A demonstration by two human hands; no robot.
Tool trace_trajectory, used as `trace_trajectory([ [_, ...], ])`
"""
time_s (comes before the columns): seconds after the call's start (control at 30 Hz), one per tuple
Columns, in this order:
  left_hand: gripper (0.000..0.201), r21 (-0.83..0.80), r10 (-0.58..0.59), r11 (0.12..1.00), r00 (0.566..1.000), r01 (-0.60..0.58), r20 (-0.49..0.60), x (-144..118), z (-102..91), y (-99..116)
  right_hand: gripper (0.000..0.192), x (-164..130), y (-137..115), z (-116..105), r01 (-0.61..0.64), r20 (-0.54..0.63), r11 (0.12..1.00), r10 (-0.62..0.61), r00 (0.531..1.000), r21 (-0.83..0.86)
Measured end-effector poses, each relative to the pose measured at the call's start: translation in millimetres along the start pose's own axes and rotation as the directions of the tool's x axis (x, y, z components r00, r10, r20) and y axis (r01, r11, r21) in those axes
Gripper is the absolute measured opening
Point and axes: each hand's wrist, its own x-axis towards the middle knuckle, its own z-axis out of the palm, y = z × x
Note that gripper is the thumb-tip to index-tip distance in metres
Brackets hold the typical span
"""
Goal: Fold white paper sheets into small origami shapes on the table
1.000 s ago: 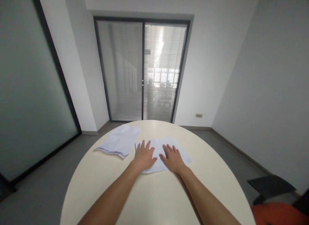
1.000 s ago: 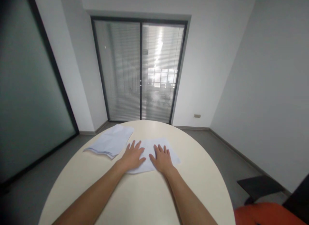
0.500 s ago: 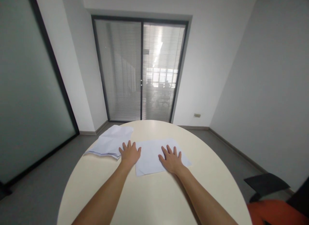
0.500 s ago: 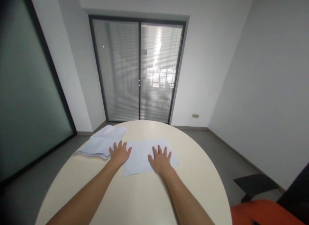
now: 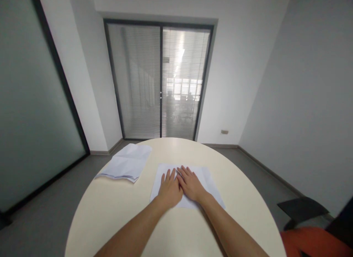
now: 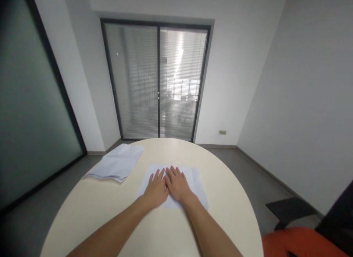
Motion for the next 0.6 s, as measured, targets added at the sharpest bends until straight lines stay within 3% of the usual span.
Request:
trace_trajectory([
  [0.1,0.054,0.015,-0.007,1.000,1.000,0.008,-0.017,-2.1,-8.1,-0.5,0.057,3.3,1.7,3.8,0.051,0.075,0.999,-0.052,0.996,0.009],
  [0.3,0.047,0.004,-0.065,0.998,0.996,0.066,-0.068,-1.6,-14.8,-5.1,0.058,7.4,6.6,5.6,0.082,0.080,0.995,-0.086,0.993,0.051],
  [0.5,0.058,0.034,-0.109,0.993,0.993,0.110,-0.033,-2.7,-4.1,-8.3,0.063,5.6,2.0,11.8,-0.138,0.004,0.988,0.139,0.990,-0.068],
  [0.6,0.057,0.045,-0.113,0.992,0.993,0.114,-0.026,-5.4,-8.4,-6.2,0.065,3.7,0.3,11.7,-0.155,0.012,0.984,0.157,0.988,-0.086],
])
